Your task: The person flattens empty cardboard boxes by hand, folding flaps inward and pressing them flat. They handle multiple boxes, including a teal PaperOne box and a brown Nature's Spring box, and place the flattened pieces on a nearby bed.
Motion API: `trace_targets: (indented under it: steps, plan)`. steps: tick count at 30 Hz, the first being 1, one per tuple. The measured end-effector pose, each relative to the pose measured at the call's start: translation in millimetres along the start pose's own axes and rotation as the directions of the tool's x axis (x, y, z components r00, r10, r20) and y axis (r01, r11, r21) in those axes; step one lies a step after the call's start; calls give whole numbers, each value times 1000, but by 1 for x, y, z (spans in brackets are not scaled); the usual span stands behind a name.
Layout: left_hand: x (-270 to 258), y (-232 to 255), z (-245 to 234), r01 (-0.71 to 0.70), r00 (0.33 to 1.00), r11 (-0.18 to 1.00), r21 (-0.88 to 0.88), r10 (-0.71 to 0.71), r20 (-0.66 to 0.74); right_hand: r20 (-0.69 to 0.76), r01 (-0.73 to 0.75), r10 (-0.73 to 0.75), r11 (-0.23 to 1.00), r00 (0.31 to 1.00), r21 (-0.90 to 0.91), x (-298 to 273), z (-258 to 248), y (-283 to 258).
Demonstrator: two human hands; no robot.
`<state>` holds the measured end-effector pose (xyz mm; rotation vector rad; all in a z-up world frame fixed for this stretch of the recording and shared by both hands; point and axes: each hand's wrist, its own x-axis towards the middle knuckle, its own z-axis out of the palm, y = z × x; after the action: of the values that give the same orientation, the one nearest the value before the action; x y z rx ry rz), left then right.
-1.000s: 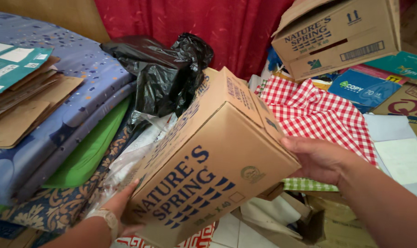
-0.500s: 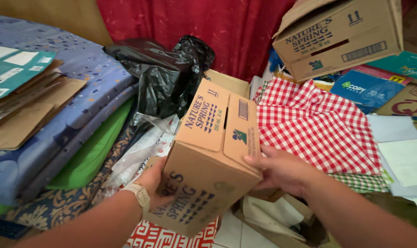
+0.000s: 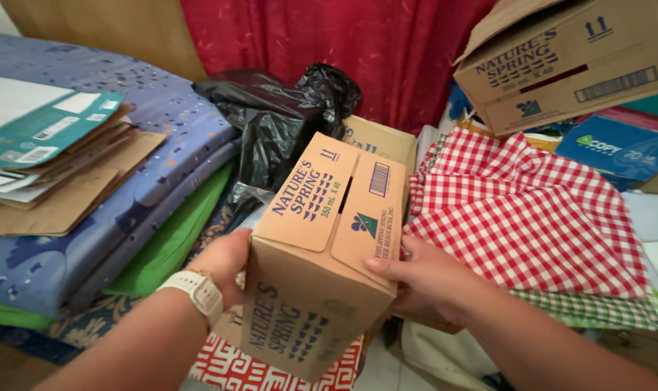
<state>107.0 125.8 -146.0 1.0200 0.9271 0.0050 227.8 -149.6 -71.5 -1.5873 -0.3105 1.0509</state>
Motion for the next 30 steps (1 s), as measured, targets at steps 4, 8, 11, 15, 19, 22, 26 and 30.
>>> trace_targets:
  steps: [4, 8, 11, 15, 19, 22, 26, 30]
  plan:
    - [-18, 18, 5, -396, 871, 760, 515, 489, -50, -120, -58, 29, 968, 992, -243, 12, 0, -4]
    - [-21, 27, 13, -282, 867, 504, 816, 498, -8, -144, -75, 23, 927, 989, -367, 23, -7, -17]
    - [-17, 9, 26, -412, 835, 450, 792, 534, 131, -78, 19, -58, 906, 995, -422, 27, -18, -35]
    - [-12, -13, 36, -613, 744, 490, 619, 622, 244, 73, 179, -164, 865, 984, -468, 31, -20, -51]
    - [-3, 7, 33, -420, 833, 479, 770, 540, 118, -124, -49, -3, 906, 992, -420, 26, -13, -46]
    - [3, 35, 35, -585, 800, 462, 666, 464, 381, -50, 76, -99, 940, 994, -333, 19, -4, -36]
    - [7, 63, 52, -598, 748, 179, 781, 476, 463, -217, -20, -47, 954, 975, -299, 16, 11, -35]
    - [6, 75, 75, -422, 867, 282, 862, 402, 294, -373, -133, -17, 919, 928, -370, 8, 25, -31]
